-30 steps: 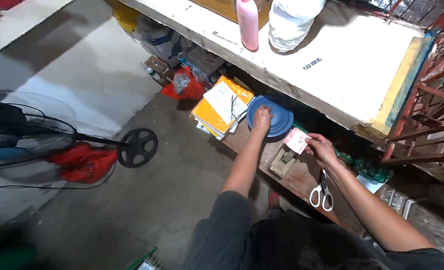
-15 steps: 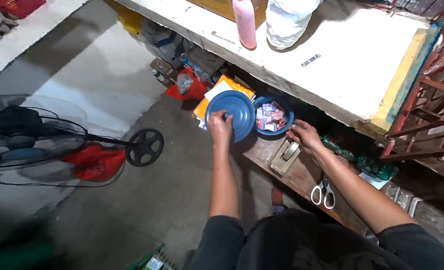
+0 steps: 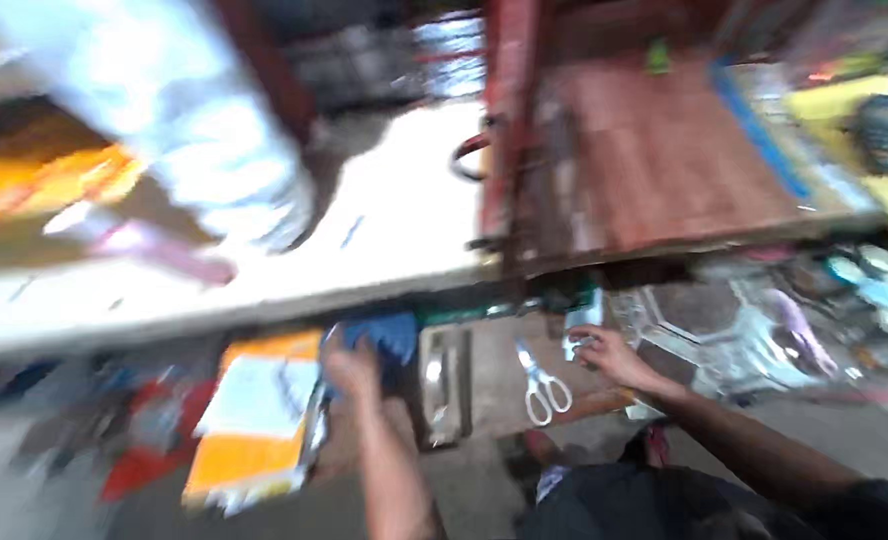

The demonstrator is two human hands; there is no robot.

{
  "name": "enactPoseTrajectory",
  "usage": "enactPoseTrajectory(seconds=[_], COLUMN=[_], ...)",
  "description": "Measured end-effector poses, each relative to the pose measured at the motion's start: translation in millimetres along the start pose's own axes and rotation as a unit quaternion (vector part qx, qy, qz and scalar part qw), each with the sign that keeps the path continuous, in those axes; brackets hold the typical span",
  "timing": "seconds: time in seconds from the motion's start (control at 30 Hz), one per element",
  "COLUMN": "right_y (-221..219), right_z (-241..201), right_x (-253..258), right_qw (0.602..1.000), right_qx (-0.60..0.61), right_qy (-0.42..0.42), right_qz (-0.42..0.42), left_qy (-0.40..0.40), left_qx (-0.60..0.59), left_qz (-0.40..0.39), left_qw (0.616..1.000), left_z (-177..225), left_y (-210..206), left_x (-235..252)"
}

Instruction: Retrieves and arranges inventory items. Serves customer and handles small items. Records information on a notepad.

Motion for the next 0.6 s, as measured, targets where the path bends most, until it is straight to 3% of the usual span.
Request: enactPoseTrajectory(seconds=[0.1,0.2,0.3,0.4,0.5,0.6], right_y=[67.1,138.1,209.4,287.9,371.5,437.0], right_z=[34.1,77.2,119.7,140.7,120.4,83.4], right_x=[-38.5,-84.0,-135.6,-178.6,-201.9,-193.6], right_qw=[0.996,0.983,0.965,0.928,0.884,0.853], right_qx=[-0.023,-0.056,-0.076,-0.113,-0.164,-0.163], right_qy=[0.028,0.04,0.036,0.116,0.156,0.182], right_qz=[0.082,0.169,0.249,0.336,0.41,0.462], left_qy=[-0.098,-0.209,-0.33,-0.375,-0.411,-0.438], left_qx=[-0.094,-0.114,-0.173,-0.231,-0.269,-0.265], left_qz=[0.186,0.285,0.263,0.217,0.198,0.195], left_qw=[0.973,0.928,0.89,0.871,0.848,0.837], left_z=[85.4,177.3,281.0,381.1,465.9,533.6], left_y=[27.3,2.7,-51.9,-102.0,-135.0,-162.5], left_x=[-46.6,-108.3,-154.8,-186.5,-202.8,-197.3])
Point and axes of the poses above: each hand's wrist, its own x-axis towards the middle knuckle, its own y-axis out of the back of the hand, z = x × y, the point moved 5 cm from there along x, towards the middle knuckle, and after that the axes turned 11 degrees about -y, right-handed, at the moved point
